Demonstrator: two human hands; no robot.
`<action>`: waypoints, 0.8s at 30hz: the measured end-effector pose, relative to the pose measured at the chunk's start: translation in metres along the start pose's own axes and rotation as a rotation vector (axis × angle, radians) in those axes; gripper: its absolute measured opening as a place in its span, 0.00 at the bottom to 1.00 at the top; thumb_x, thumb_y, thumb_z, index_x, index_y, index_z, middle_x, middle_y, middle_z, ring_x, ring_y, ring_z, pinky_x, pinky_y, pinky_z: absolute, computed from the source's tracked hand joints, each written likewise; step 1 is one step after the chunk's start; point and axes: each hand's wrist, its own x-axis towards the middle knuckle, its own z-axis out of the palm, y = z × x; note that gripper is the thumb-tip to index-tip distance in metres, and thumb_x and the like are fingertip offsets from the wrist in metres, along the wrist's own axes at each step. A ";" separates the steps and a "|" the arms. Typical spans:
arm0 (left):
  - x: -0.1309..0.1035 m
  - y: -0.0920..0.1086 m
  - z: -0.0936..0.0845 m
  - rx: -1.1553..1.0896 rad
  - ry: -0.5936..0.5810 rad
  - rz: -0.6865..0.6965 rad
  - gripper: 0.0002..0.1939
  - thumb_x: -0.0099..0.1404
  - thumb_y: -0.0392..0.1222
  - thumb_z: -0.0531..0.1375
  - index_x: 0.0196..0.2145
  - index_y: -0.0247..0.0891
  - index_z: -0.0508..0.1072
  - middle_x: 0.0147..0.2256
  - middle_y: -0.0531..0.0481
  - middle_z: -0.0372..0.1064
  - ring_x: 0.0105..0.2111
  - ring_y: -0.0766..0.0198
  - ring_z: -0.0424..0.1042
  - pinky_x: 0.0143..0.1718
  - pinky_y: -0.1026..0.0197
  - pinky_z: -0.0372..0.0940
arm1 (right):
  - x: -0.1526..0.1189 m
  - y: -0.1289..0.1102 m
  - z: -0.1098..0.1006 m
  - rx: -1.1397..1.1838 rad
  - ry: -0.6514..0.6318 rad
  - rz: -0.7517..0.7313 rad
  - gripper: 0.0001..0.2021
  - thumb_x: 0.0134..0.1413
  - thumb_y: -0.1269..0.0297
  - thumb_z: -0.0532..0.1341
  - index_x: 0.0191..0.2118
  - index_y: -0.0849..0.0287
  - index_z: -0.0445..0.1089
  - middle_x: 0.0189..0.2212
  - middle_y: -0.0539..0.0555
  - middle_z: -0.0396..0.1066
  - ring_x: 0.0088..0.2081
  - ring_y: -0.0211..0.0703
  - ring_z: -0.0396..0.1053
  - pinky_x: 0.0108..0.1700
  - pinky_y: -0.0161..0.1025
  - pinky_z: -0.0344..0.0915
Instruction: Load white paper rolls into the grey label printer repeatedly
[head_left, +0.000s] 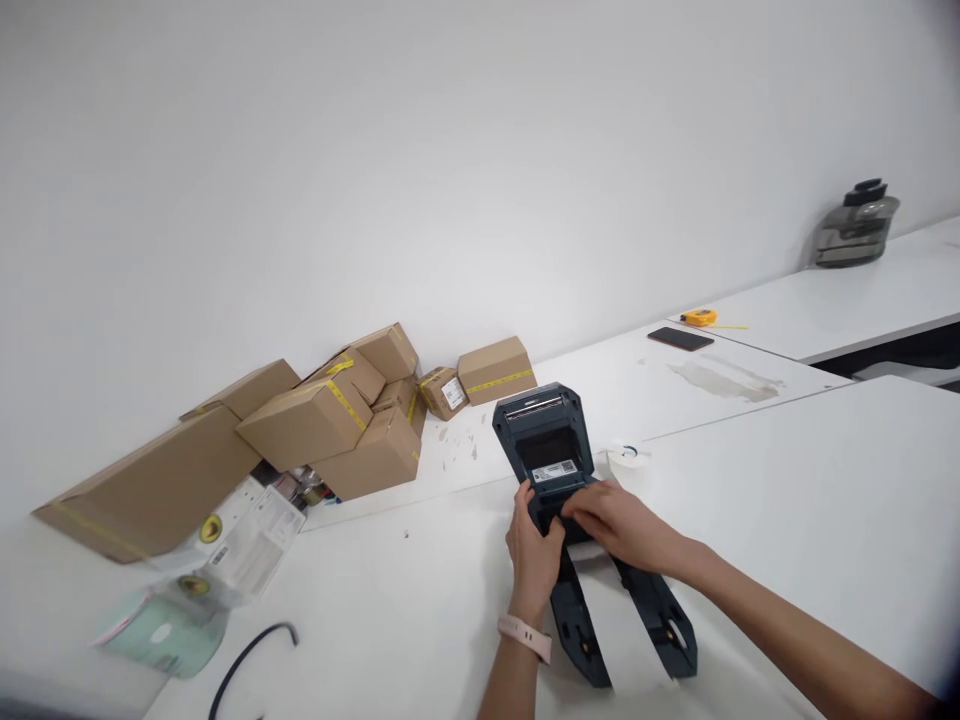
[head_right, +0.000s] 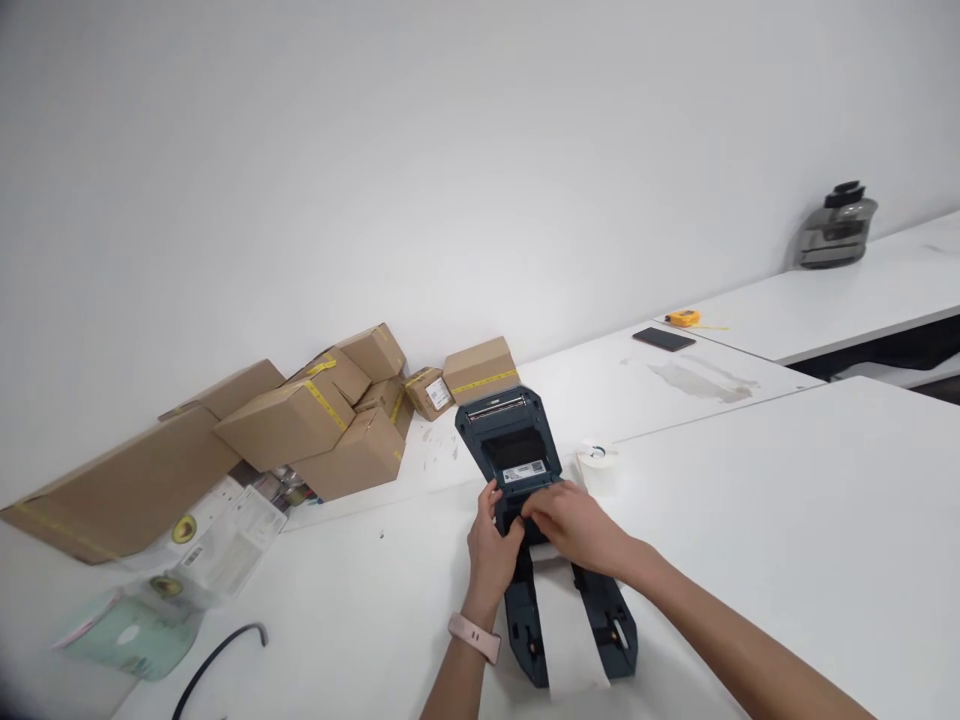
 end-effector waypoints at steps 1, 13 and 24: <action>-0.001 -0.002 0.001 -0.013 0.026 0.017 0.32 0.59 0.35 0.58 0.62 0.41 0.62 0.60 0.43 0.66 0.60 0.54 0.65 0.60 0.54 0.58 | -0.001 0.000 0.008 -0.069 -0.137 -0.045 0.15 0.61 0.72 0.51 0.40 0.57 0.76 0.38 0.57 0.80 0.44 0.49 0.76 0.57 0.50 0.63; -0.008 -0.008 0.005 -0.107 0.085 0.020 0.32 0.63 0.35 0.55 0.64 0.42 0.58 0.62 0.45 0.65 0.62 0.57 0.64 0.61 0.57 0.59 | 0.024 0.000 0.011 -0.129 -0.460 -0.045 0.13 0.55 0.74 0.53 0.35 0.58 0.76 0.35 0.59 0.80 0.39 0.54 0.77 0.40 0.43 0.65; -0.009 -0.010 0.007 -0.207 0.088 0.021 0.32 0.62 0.37 0.58 0.64 0.44 0.59 0.59 0.44 0.69 0.59 0.57 0.68 0.59 0.56 0.62 | 0.048 0.012 0.013 -0.091 -0.688 -0.144 0.11 0.44 0.70 0.60 0.31 0.54 0.79 0.26 0.53 0.77 0.33 0.52 0.75 0.31 0.39 0.61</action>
